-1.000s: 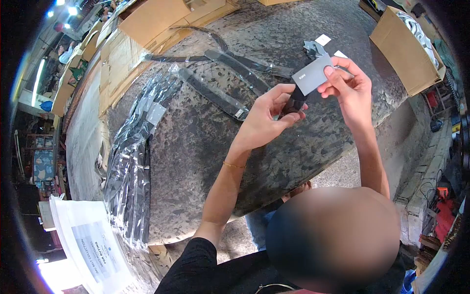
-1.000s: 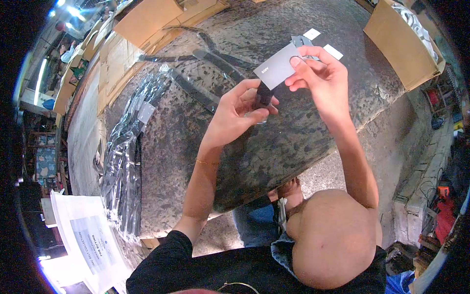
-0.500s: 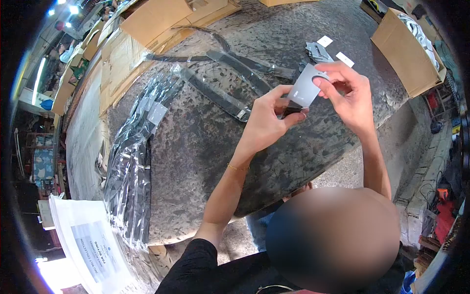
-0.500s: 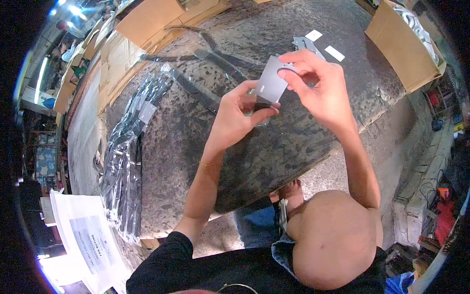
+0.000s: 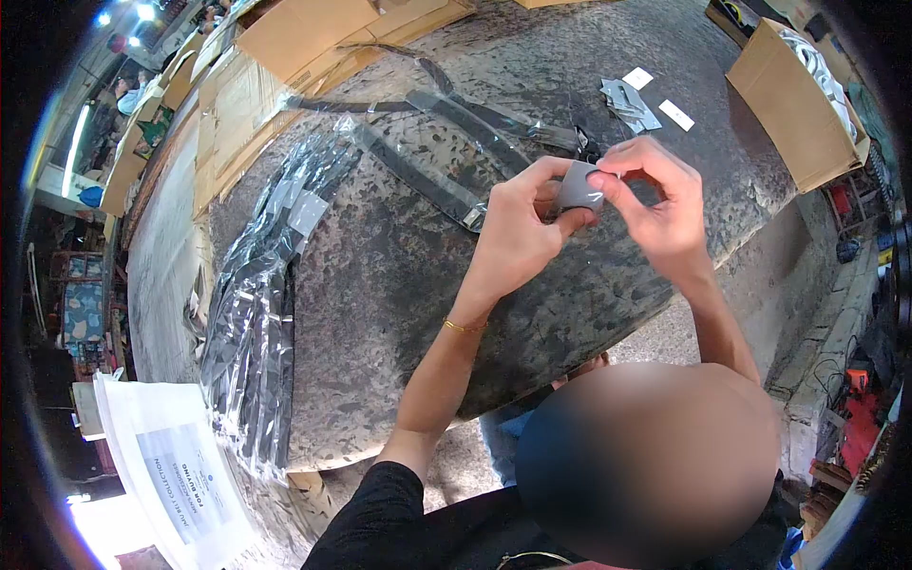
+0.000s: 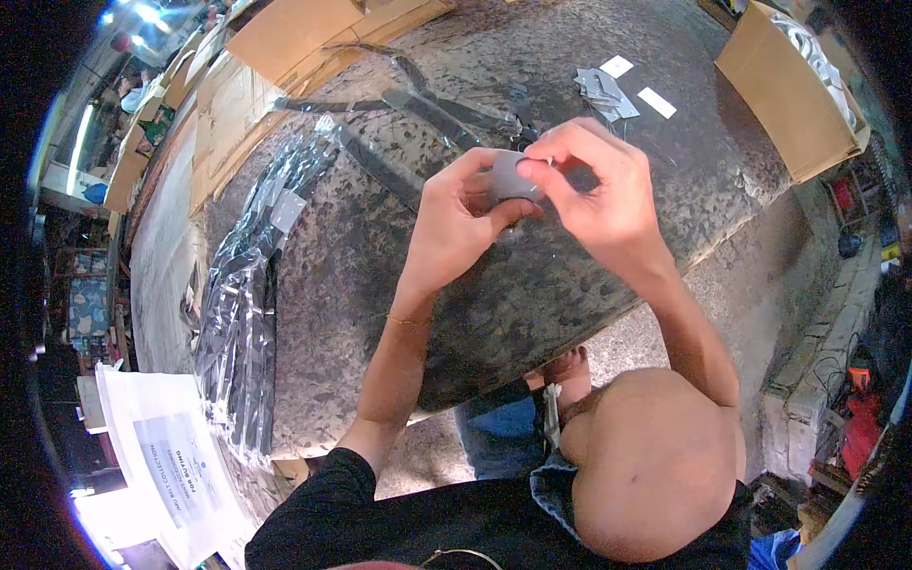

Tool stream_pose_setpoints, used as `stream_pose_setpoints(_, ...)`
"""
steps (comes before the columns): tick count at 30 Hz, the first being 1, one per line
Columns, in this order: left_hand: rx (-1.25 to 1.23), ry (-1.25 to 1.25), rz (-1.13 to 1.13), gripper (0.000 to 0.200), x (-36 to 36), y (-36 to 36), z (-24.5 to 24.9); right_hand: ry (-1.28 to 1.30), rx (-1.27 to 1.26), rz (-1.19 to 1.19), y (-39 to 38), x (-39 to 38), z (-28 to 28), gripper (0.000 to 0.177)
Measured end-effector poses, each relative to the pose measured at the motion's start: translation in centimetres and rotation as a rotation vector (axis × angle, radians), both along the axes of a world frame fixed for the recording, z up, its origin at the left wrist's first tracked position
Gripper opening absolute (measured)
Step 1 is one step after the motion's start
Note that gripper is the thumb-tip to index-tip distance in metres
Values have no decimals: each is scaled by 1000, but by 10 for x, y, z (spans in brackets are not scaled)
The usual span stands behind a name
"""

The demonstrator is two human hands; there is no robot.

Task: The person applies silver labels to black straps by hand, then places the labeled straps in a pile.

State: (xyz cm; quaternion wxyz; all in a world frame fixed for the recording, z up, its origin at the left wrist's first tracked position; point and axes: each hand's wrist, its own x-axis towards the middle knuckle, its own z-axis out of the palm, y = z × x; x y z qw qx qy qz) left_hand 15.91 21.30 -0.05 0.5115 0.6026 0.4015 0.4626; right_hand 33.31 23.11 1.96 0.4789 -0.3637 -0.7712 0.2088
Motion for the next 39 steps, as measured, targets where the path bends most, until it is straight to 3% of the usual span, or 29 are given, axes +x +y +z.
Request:
stream_pose_setpoints(2,7,56,9,35,0,-2,3,29,-6,16,0,0,-2,14)
stream_pose_setpoints(4,42,33,4,33,1,-3,3,267,-305,85,-5,-3,-4,16)
stream_pose_setpoints(5,41,32,4,33,3,-4,2,267,-306,84,-5,-3,-5,16)
stream_pose_setpoints(10,351,328,275,31,9,-6,3,411,-509,291,10,6,-9,18)
stream_pose_setpoints(14,342,228,212,35,6,1,-10,511,-746,349,9,8,-5,16)
stream_pose_setpoints(16,479,217,219,35,4,3,-12,580,-822,360,7,7,-8,14)
stream_pose_setpoints(20,393,89,282,28,12,3,-10,567,-626,329,11,8,-12,13)
stream_pose_setpoints(23,315,48,163,20,9,4,-8,718,-516,242,17,10,-12,12)
stream_pose_setpoints(25,30,215,30,21,1,7,-10,908,-516,149,22,15,-12,13)
stream_pose_setpoints(26,-79,56,17,18,2,8,-15,981,-523,98,25,14,-15,14)
stream_pose_setpoints(30,-124,61,-54,13,-4,5,-9,1030,-635,7,22,13,-22,15)
stream_pose_setpoints(32,-106,-155,-28,9,2,3,-11,992,-644,-8,24,13,-23,16)
stream_pose_setpoints(36,-162,-164,-25,10,5,3,-10,921,-632,40,15,2,-19,15)
stream_pose_setpoints(39,-126,-23,3,12,4,6,-13,835,-525,28,12,-6,-21,20)
